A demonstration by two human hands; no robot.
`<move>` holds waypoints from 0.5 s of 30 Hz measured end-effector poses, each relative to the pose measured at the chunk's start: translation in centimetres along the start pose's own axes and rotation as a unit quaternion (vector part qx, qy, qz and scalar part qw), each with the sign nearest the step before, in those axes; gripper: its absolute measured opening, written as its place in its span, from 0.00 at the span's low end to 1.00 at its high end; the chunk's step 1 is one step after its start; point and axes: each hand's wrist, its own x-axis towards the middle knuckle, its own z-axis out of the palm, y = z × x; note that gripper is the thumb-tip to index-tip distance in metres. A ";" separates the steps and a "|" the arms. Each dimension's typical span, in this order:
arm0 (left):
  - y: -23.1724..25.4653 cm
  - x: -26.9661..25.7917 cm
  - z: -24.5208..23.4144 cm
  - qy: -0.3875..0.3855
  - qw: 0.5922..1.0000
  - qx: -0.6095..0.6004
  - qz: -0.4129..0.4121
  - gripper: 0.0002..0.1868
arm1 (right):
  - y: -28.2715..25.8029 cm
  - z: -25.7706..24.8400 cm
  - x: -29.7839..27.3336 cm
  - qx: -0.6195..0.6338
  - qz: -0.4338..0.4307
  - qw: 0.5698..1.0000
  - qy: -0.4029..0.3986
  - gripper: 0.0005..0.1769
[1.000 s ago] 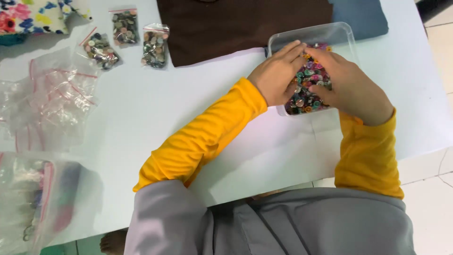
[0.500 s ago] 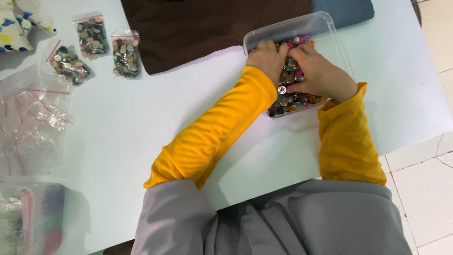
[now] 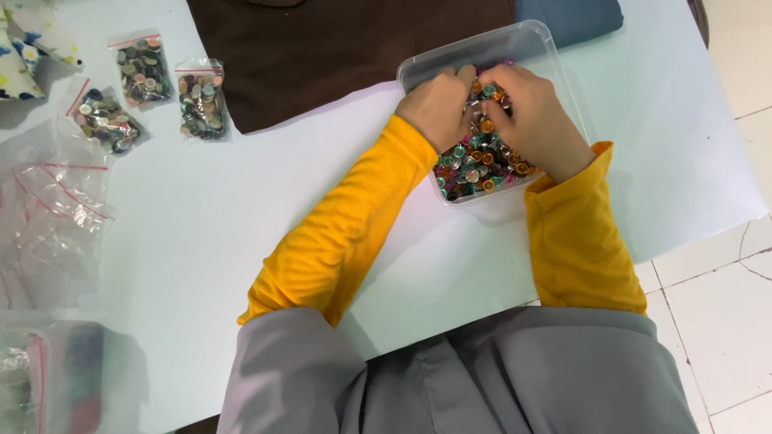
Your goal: Sorting small colorful buttons from a container and placing them into small plastic bags
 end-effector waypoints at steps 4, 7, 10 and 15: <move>-0.4 -0.1 -1.0 0.017 0.998 -0.054 0.018 0.17 | -0.9 -0.4 0.4 -0.015 0.004 1.000 0.021 0.13; -1.3 0.2 -1.2 0.041 0.989 -0.130 0.050 0.16 | -1.0 -0.4 0.5 -0.020 -0.015 0.999 0.044 0.11; -2.3 0.9 -0.7 0.138 0.963 -0.167 0.158 0.13 | -1.1 -0.6 0.5 -0.030 -0.018 0.998 0.054 0.13; -1.9 0.1 -2.5 0.128 0.949 -0.217 0.189 0.23 | -0.9 -0.7 0.1 -0.067 -0.011 0.994 0.087 0.16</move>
